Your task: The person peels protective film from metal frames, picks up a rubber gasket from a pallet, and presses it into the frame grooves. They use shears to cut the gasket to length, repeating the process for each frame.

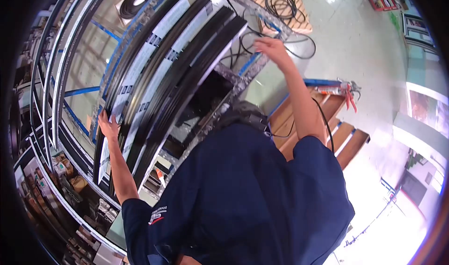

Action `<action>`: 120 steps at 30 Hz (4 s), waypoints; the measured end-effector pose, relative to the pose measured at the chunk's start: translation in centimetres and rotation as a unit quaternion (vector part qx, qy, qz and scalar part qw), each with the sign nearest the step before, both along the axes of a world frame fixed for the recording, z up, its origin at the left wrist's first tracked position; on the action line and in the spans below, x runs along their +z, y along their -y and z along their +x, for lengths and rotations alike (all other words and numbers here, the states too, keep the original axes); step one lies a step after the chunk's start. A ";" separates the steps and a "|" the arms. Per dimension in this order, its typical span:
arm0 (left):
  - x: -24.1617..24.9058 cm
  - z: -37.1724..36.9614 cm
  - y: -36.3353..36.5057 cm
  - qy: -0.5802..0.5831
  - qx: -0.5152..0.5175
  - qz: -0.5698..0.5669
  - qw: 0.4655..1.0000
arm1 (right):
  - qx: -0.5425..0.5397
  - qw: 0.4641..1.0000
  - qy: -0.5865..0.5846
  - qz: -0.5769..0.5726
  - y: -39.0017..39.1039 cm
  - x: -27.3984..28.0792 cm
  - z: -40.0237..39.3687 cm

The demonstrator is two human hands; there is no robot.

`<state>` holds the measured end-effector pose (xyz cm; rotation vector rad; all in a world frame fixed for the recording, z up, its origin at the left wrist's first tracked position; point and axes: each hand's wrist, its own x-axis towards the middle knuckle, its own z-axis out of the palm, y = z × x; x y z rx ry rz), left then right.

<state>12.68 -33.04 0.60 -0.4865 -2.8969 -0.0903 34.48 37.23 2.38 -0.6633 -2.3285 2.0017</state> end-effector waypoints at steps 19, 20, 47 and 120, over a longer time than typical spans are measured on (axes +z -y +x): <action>-3.2 -2.4 4.3 -0.008 -0.044 -0.031 0.998 | -0.503 0.860 -0.015 -0.083 -0.8 -3.7 27.7; -3.3 -2.2 4.0 -0.024 -0.051 -0.030 0.998 | -0.551 0.825 -0.067 -0.110 -1.6 -1.7 28.8; 1.0 18.5 -28.3 -0.093 0.102 0.209 0.968 | -0.255 0.851 0.287 0.357 -42.5 -10.3 47.1; 11.0 20.0 -57.6 0.477 -0.270 0.538 0.640 | 0.314 0.928 -0.010 -0.201 -16.1 11.9 9.4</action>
